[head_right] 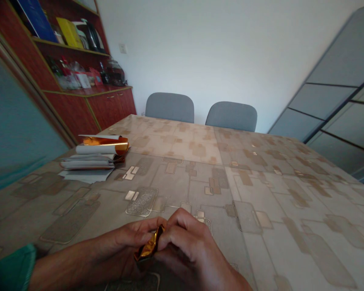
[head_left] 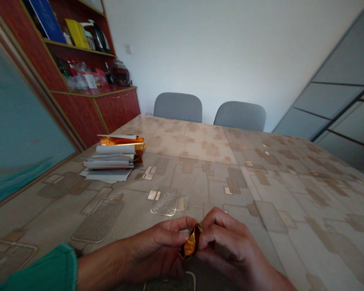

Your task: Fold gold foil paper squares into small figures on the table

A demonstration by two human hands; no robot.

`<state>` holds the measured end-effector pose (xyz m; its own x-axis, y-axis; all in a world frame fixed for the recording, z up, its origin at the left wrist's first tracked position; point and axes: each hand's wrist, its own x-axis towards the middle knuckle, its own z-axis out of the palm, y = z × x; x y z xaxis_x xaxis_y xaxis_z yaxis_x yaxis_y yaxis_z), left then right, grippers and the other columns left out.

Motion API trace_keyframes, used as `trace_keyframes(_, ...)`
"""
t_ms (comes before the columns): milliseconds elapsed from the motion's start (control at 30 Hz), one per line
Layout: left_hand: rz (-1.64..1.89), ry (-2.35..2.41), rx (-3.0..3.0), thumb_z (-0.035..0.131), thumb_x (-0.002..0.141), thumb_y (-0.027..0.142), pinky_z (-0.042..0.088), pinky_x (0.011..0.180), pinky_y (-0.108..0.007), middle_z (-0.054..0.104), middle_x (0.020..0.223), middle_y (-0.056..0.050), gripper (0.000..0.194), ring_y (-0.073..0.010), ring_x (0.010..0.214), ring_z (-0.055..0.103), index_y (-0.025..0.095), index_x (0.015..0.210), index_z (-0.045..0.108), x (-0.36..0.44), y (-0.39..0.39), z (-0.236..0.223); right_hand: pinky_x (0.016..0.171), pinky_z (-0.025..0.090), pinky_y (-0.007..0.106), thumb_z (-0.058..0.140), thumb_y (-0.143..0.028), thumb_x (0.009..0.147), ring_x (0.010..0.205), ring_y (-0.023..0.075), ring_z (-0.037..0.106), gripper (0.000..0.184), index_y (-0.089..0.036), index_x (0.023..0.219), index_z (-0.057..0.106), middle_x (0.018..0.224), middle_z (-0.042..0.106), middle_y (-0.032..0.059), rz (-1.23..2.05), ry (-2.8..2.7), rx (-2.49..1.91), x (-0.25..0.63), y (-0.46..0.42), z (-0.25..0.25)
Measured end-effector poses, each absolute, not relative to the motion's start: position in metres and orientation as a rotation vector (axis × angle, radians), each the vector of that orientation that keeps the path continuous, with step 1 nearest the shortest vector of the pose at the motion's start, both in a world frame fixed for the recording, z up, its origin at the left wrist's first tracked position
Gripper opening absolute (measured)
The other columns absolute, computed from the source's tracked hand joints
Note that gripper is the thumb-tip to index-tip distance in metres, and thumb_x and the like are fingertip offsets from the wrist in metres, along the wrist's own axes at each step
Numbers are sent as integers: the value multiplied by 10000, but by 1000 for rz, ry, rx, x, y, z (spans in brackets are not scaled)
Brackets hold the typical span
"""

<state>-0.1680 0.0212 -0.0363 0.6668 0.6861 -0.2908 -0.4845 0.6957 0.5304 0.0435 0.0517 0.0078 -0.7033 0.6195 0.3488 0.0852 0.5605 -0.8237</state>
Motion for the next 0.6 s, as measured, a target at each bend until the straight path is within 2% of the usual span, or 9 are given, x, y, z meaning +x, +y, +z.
trace_keyframes(167,661,552,417,841,789,277,440,628,-192,640,880,-6,345,-99,707,611,189,1076,670,-168,21,-27,632,431,222,641,-148,948,747,121,570,136,-229,845,607,850,569,-14,1002,-2145,-628,44,55,5)
trace_keyframes(433,705,526,436,804,829,278,407,675,-206,641,956,-31,349,-119,804,616,181,1122,642,-168,21,-34,649,432,205,650,-163,953,769,110,575,130,-232,858,593,875,577,-16,1001,-2161,-584,45,55,-4)
trace_keyframes(600,751,523,433,808,830,285,398,685,-227,646,921,-16,287,-135,799,628,210,1021,608,-168,21,-34,657,421,222,631,-103,934,765,115,564,156,-230,867,571,856,585,-22,1005,-2199,-617,45,54,-5)
